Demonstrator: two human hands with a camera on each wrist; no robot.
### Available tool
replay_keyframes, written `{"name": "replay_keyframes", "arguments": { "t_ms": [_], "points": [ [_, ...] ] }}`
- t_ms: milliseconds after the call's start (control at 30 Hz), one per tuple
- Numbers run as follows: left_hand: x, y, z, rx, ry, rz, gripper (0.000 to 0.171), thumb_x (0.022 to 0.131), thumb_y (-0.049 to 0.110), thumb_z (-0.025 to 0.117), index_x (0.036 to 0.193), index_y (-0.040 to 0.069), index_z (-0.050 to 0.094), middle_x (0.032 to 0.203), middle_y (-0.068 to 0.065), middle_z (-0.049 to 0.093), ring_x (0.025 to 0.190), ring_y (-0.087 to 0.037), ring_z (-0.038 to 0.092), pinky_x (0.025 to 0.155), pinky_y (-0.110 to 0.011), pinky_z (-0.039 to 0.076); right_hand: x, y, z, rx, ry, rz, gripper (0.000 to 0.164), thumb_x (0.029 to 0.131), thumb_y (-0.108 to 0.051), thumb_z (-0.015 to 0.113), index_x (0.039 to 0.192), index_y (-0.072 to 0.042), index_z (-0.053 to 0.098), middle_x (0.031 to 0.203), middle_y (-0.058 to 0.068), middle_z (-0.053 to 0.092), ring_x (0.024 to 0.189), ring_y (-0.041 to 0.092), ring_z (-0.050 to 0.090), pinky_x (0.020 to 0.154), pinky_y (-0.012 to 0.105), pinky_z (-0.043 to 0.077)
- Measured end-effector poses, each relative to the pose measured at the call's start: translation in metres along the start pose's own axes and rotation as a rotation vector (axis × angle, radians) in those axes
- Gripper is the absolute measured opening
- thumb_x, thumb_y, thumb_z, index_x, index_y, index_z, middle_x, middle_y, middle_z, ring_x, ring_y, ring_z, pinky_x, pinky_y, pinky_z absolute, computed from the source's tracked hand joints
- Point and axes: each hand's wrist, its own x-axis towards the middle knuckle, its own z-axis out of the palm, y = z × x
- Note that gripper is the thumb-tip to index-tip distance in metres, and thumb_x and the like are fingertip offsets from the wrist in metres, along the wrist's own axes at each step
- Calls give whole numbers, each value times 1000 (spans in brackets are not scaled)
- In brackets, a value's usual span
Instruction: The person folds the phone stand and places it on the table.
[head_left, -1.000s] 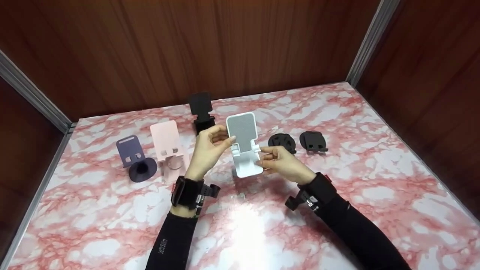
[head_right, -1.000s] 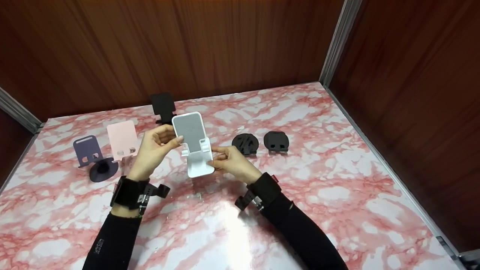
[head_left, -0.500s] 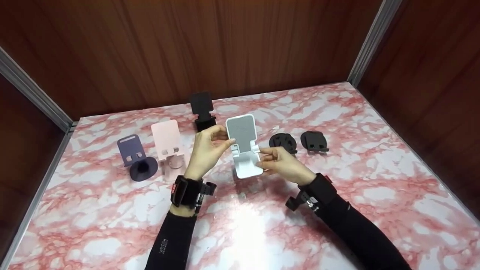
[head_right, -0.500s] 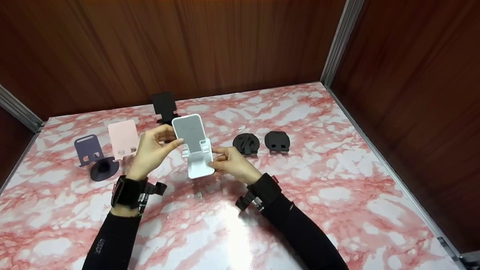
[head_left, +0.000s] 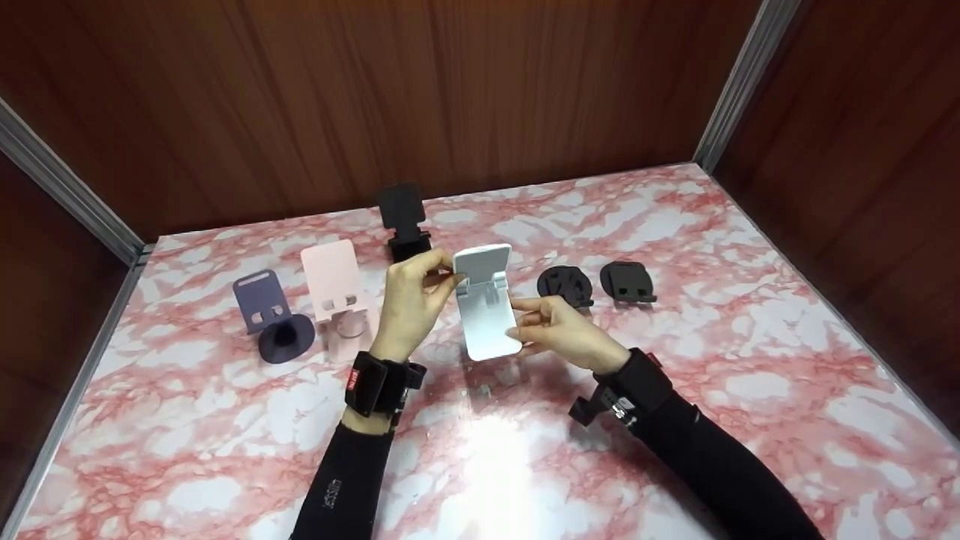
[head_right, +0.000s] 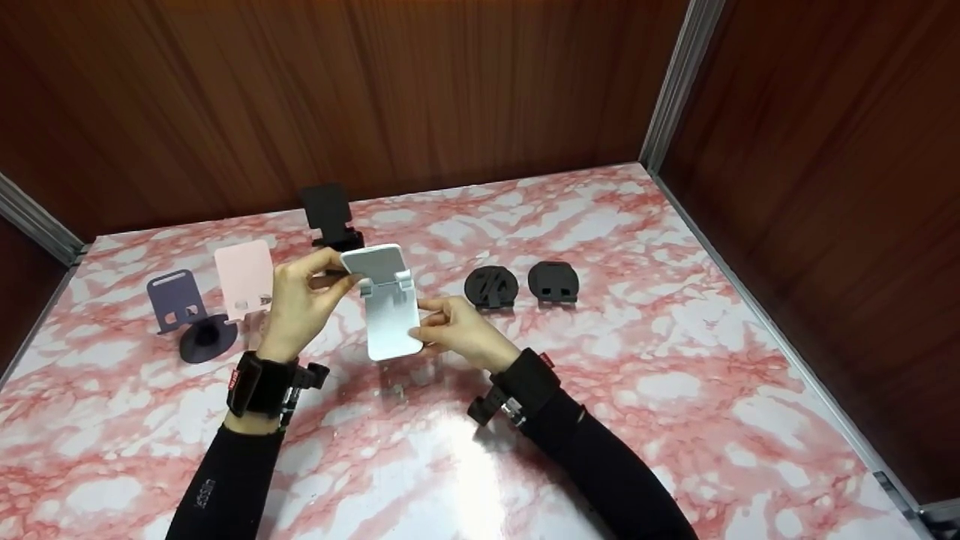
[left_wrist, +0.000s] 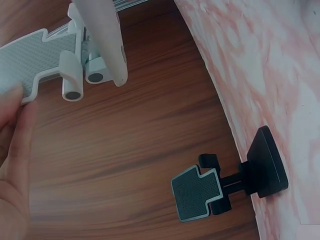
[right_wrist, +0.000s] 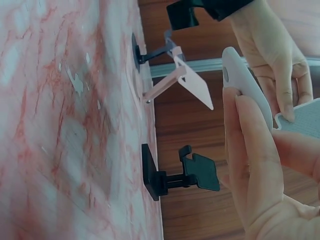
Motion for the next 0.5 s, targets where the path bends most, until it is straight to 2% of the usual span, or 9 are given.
{"name": "replay_keyframes", "arguments": {
  "t_ms": [133, 267, 367, 433, 500],
  "points": [
    [-2, -1, 2, -16, -17, 7, 7, 89, -14, 78, 93, -11, 73, 97, -26, 79, 95, -39, 80, 89, -36, 71, 0, -2, -2, 49, -4, -17, 63, 104, 5, 59, 162, 14, 35, 134, 24, 74, 101, 8, 77, 92, 30, 69],
    [-3, -3, 5, -26, -54, 17, 7, 88, -17, 76, 94, -13, 74, 105, -29, 79, 104, -43, 79, 92, -38, 70, 0, -3, -5, 162, -12, -14, 56, 111, 1, 50, 162, 15, 33, 126, 10, 80, 102, 9, 79, 94, 28, 68],
    [-4, -5, 7, -26, -75, 33, 7, 88, -18, 75, 91, -12, 73, 104, -29, 79, 104, -43, 79, 91, -39, 70, 0, -3, -6, 242, -2, 9, 55, 118, -16, 41, 160, 17, 32, 112, -3, 80, 97, 9, 78, 90, 26, 68],
    [-4, -7, 9, -15, -86, 53, 8, 88, -19, 74, 90, -11, 73, 103, -27, 79, 102, -42, 79, 89, -39, 70, 0, -3, -7, 270, 6, 32, 65, 119, -33, 36, 161, 17, 29, 107, -4, 78, 96, 9, 77, 88, 24, 67],
    [-4, -8, 11, 3, -99, 75, 10, 88, -20, 73, 89, -10, 74, 103, -26, 80, 98, -40, 79, 88, -39, 70, -1, -4, -8, 283, 5, 37, 80, 117, -48, 39, 161, 17, 27, 106, -4, 78, 97, 9, 77, 88, 24, 67]
  ]
}}
